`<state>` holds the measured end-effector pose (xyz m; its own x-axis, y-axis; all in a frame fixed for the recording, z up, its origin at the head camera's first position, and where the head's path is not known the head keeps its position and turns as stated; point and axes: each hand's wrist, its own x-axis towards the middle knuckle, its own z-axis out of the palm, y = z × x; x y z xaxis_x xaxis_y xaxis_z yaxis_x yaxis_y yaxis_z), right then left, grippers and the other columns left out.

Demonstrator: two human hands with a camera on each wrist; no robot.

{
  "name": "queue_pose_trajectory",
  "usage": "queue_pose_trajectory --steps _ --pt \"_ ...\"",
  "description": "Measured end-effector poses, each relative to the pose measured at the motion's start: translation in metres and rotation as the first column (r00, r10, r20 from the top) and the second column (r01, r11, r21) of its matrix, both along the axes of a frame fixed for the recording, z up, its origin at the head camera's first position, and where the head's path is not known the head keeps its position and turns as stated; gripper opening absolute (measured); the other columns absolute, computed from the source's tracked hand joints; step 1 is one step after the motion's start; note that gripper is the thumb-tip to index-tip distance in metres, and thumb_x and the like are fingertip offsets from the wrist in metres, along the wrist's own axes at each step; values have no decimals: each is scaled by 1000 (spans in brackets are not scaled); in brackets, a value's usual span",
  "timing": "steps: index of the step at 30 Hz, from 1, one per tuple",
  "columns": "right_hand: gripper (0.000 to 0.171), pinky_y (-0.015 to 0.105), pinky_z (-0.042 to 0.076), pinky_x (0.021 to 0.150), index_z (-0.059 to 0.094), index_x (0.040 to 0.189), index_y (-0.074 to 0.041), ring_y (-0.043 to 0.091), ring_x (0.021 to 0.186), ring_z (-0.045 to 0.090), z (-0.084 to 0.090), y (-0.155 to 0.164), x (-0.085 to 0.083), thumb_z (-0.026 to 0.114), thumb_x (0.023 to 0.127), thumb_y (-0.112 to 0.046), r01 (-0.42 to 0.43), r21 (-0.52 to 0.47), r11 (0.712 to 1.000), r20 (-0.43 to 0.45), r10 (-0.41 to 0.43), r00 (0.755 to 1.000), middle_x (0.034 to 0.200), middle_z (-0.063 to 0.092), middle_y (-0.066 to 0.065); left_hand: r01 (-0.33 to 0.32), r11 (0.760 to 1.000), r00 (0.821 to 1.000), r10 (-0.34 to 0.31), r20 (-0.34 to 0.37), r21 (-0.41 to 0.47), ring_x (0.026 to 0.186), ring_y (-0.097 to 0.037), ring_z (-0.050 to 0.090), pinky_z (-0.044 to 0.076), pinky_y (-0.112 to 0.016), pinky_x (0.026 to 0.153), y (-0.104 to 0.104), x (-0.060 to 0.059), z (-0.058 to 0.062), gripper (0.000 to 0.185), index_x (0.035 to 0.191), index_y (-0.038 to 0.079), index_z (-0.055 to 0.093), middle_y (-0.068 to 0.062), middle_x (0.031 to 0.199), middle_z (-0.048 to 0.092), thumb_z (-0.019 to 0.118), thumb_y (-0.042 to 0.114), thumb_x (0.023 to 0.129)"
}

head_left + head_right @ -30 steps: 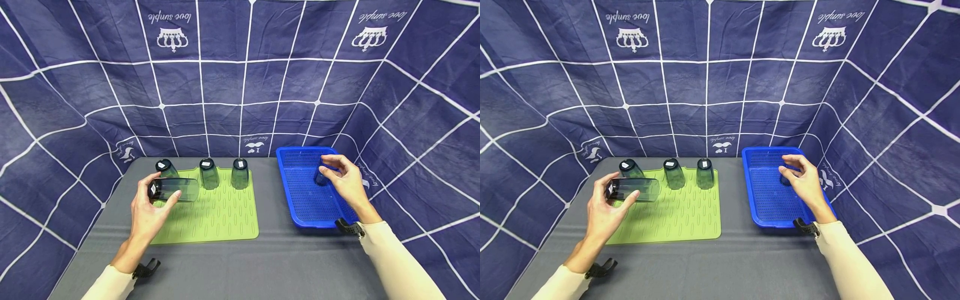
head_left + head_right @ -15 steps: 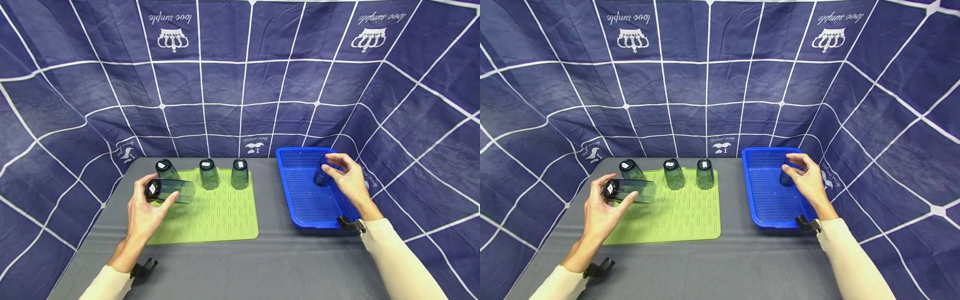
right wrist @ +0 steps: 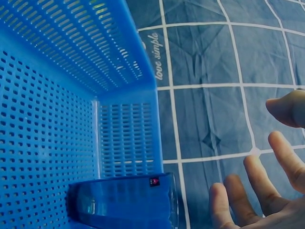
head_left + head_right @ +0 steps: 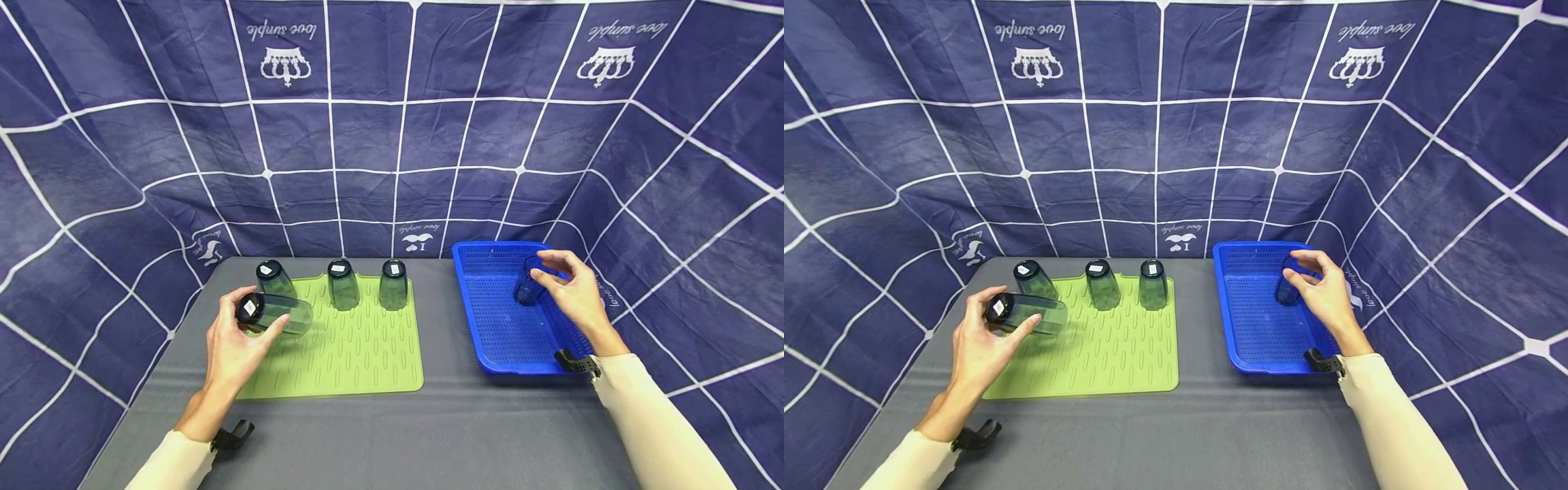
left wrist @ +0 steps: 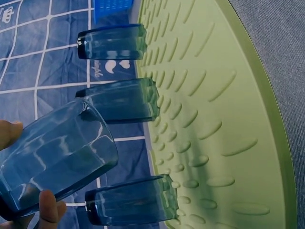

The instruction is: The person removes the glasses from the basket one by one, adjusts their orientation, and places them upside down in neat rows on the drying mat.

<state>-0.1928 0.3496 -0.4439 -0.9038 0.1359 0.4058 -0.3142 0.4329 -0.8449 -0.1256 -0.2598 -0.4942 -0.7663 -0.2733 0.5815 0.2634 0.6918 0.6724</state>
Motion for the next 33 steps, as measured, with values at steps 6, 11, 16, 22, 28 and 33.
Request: queue_pose_trajectory --steps 6,11,16,22,28,33 --pt "48 1 54 97 69 147 9 -10 119 63 -1 4 -5 84 103 -2 15 54 998 3 -15 1000 124 67 -36 -4 999 1000 5 7 -32 80 7 60 49 -16 77 -4 -3 -2 84 155 15 68 -13 120 82 108 21 82" --pt "49 1 52 97 69 149 6 -11 119 61 -2 8 -9 84 104 -4 33 111 993 8 -34 999 131 67 -24 -17 999 1000 18 24 -51 78 1 63 45 -12 78 -5 -4 -3 83 155 18 69 -13 116 82 108 23 81" --pt "50 0 48 96 69 151 2 -13 119 58 -2 8 -11 85 105 -7 51 168 984 28 -56 998 148 71 7 -25 997 999 27 31 -66 77 -9 66 44 -10 76 -8 -6 -5 82 154 18 70 -13 116 82 108 22 81" --pt "53 3 50 96 69 153 0 -6 122 60 0 7 -14 86 104 -11 62 222 973 34 -71 997 158 67 23 -21 996 1000 22 13 -83 80 -4 62 45 -7 76 -12 -10 -10 82 153 18 72 -15 125 82 108 20 80" --pt "54 1 48 93 69 153 0 42 138 67 -1 7 -17 88 104 -12 65 251 966 32 -75 997 155 64 29 -13 994 1000 12 -3 -107 86 -3 58 48 -13 77 -16 -15 -15 82 154 18 73 -15 131 82 108 15 80" --pt "56 -1 45 92 68 153 0 55 139 66 -3 8 -22 88 103 -13 60 290 955 27 -71 997 152 62 35 -11 991 1000 10 -14 -130 90 -18 60 45 -20 80 -18 -19 -19 84 155 16 73 -19 131 82 107 12 78"
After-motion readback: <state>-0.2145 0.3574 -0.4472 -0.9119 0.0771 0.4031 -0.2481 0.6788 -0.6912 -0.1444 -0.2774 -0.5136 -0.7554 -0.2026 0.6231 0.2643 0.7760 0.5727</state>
